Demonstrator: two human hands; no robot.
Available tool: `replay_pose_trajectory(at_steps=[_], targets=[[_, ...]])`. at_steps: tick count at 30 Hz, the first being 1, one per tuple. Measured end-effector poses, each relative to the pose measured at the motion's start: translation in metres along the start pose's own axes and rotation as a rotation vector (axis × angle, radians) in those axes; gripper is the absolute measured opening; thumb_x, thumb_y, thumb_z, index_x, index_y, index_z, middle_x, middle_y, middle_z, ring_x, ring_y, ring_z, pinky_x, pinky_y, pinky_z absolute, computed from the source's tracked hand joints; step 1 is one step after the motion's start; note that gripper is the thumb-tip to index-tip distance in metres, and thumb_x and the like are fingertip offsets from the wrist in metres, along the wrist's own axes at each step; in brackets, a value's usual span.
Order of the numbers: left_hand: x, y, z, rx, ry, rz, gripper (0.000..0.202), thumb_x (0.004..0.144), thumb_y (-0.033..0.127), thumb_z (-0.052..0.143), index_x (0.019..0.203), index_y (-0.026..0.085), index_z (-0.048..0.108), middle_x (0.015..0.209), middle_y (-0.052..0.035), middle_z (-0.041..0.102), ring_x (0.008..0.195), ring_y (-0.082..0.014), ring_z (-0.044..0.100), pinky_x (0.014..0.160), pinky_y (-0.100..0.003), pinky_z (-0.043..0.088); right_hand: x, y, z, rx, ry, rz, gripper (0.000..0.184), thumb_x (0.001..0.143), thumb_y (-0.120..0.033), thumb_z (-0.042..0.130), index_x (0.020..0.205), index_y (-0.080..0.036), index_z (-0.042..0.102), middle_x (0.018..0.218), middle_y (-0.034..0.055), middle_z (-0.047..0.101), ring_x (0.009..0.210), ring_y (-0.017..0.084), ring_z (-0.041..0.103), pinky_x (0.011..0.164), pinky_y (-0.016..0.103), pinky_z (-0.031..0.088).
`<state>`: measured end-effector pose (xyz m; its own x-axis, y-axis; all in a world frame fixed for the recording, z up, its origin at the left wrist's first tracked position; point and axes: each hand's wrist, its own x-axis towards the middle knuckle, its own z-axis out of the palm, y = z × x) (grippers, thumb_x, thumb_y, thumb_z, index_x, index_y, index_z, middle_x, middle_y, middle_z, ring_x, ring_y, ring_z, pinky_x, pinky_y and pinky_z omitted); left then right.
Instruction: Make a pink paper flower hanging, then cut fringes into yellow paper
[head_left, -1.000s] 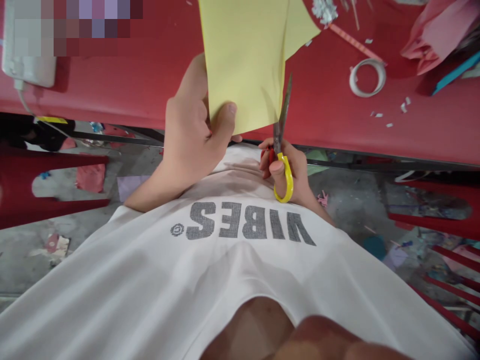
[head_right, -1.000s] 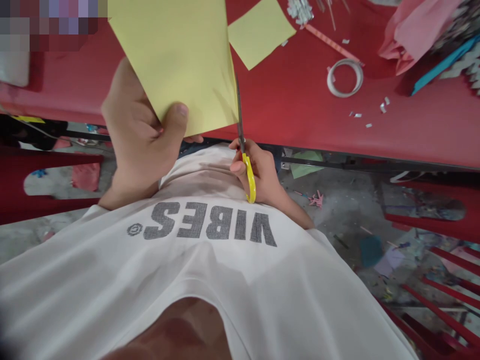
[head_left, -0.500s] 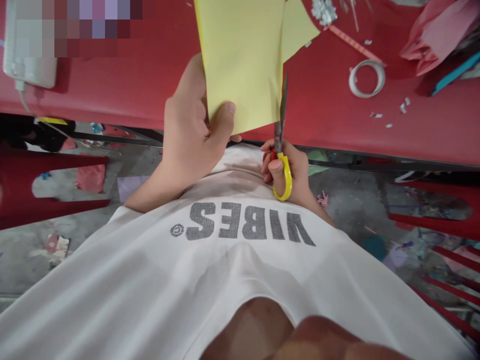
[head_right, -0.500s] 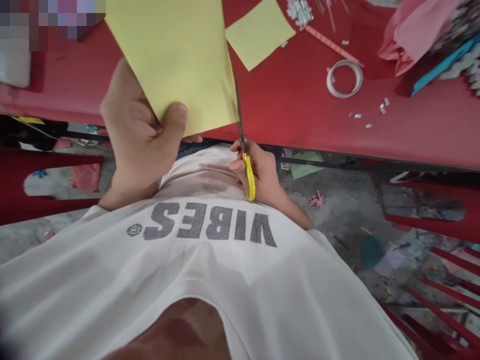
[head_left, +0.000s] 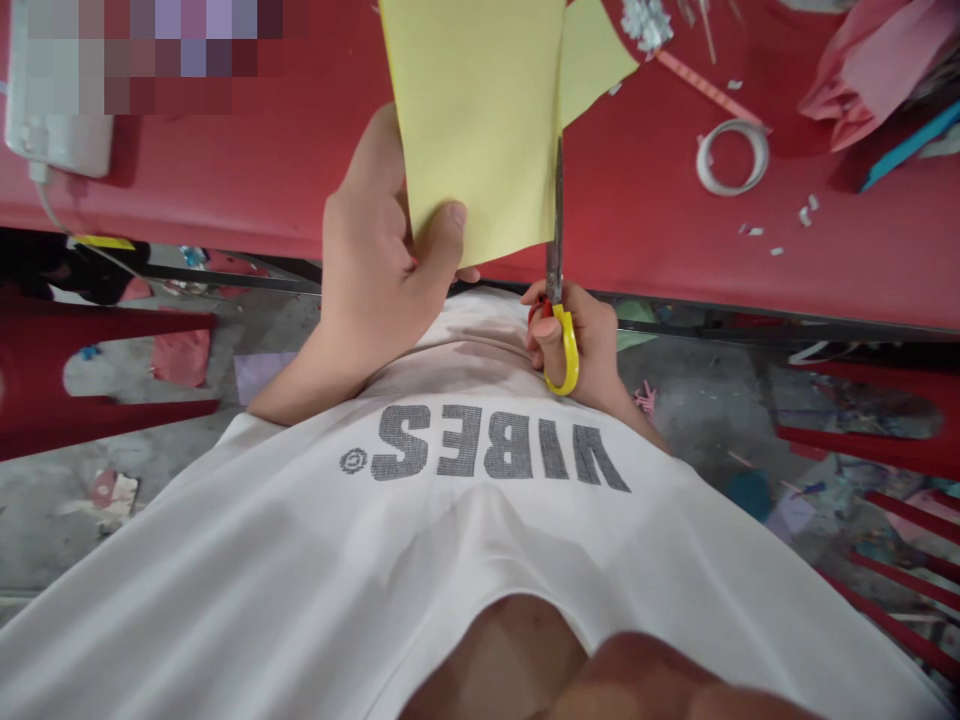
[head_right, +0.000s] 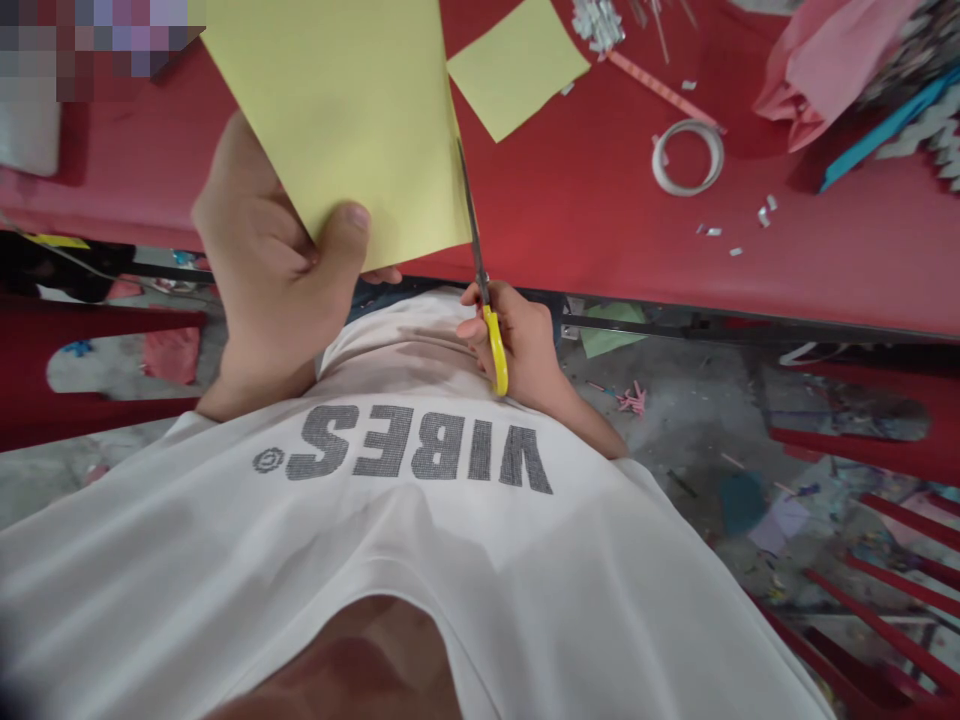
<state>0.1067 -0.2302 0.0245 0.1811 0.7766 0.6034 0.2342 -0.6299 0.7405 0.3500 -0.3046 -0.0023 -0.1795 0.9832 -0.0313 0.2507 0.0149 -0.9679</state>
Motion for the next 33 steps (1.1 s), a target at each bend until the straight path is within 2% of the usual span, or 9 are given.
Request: replay_pose_trajectory(at_steps=[4,8,14,16,20,22,24,29,33], targets=[[0.0,-0.004,0.005,-0.065,0.023,0.02,0.05,0.112,0.055,0.062,0.152,0.026,0.055,0.124,-0.0063,0.065,0.083,-0.0141,0.078,0.061,-0.03,0.072,0.0,0.007,0.0,0.106,-0.042,-0.028,0.073,0.088,-0.092,0.073,0.122,-0.027,0.068,0.088,0.0022,0.079,0.071,0.022,0.078,0.067,0.034,0.064],[-0.001,-0.008,0.008,-0.085,0.062,0.044,0.051,0.111,0.055,0.066,0.151,0.023,0.057,0.124,-0.0078,0.064,0.085,-0.015,0.078,0.055,-0.025,0.071,0.003,0.015,-0.001,0.141,-0.108,-0.013,0.093,0.068,-0.102,0.079,0.126,-0.031,0.065,0.105,0.0055,0.086,0.099,0.031,0.086,0.095,0.045,0.072],[0.001,-0.007,0.004,-0.064,0.032,0.062,0.049,0.112,0.051,0.062,0.152,0.023,0.055,0.124,-0.0071,0.064,0.082,-0.0129,0.077,0.054,-0.023,0.068,0.005,0.014,-0.002,0.146,-0.104,0.011,0.101,0.058,-0.107,0.078,0.123,-0.031,0.066,0.101,0.0052,0.087,0.097,0.032,0.087,0.095,0.046,0.074],[0.002,-0.006,0.001,-0.045,0.008,0.071,0.049,0.112,0.049,0.061,0.153,0.022,0.054,0.126,-0.0072,0.062,0.087,-0.0146,0.078,0.061,-0.027,0.07,0.005,0.013,-0.003,0.15,-0.106,0.025,0.102,0.057,-0.107,0.078,0.123,-0.03,0.067,0.1,0.0057,0.087,0.095,0.032,0.087,0.095,0.045,0.074],[0.001,-0.005,0.0,-0.018,-0.042,0.016,0.057,0.112,0.062,0.055,0.155,0.025,0.049,0.127,-0.0064,0.058,0.097,-0.0235,0.083,0.084,-0.056,0.074,0.006,0.008,-0.007,0.196,-0.125,0.022,0.092,0.066,-0.1,0.083,0.124,-0.03,0.069,0.098,0.0062,0.085,0.093,0.031,0.085,0.092,0.044,0.073],[0.0,-0.004,0.001,-0.02,-0.039,-0.031,0.059,0.111,0.067,0.054,0.154,0.027,0.049,0.128,-0.0066,0.058,0.101,-0.0268,0.083,0.087,-0.061,0.073,0.006,0.004,-0.009,0.198,-0.126,-0.001,0.084,0.072,-0.094,0.085,0.125,-0.03,0.069,0.099,0.007,0.085,0.094,0.031,0.085,0.091,0.044,0.072],[-0.001,-0.002,0.002,-0.047,-0.053,-0.043,0.06,0.11,0.068,0.055,0.155,0.027,0.05,0.129,-0.0072,0.059,0.101,-0.026,0.082,0.083,-0.057,0.075,0.006,0.002,-0.011,0.194,-0.128,-0.021,0.08,0.075,-0.091,0.086,0.125,-0.03,0.07,0.098,0.0072,0.084,0.094,0.031,0.085,0.09,0.044,0.071],[-0.002,0.005,0.006,-0.165,0.017,-0.11,0.049,0.109,0.05,0.068,0.151,0.028,0.058,0.126,-0.0089,0.066,0.093,-0.0197,0.078,0.052,-0.025,0.069,0.006,0.0,-0.01,0.164,-0.112,-0.023,0.076,0.078,-0.093,0.082,0.124,-0.033,0.07,0.095,0.0034,0.083,0.085,0.026,0.081,0.083,0.04,0.067],[-0.003,0.007,0.007,-0.179,0.037,-0.149,0.049,0.106,0.043,0.07,0.152,0.03,0.06,0.128,-0.0091,0.068,0.091,-0.0193,0.077,0.05,-0.024,0.068,0.007,0.002,-0.008,0.079,-0.063,-0.054,0.063,0.092,-0.088,0.07,0.119,-0.032,0.071,0.08,0.0005,0.074,0.064,0.018,0.067,0.063,0.034,0.056]])
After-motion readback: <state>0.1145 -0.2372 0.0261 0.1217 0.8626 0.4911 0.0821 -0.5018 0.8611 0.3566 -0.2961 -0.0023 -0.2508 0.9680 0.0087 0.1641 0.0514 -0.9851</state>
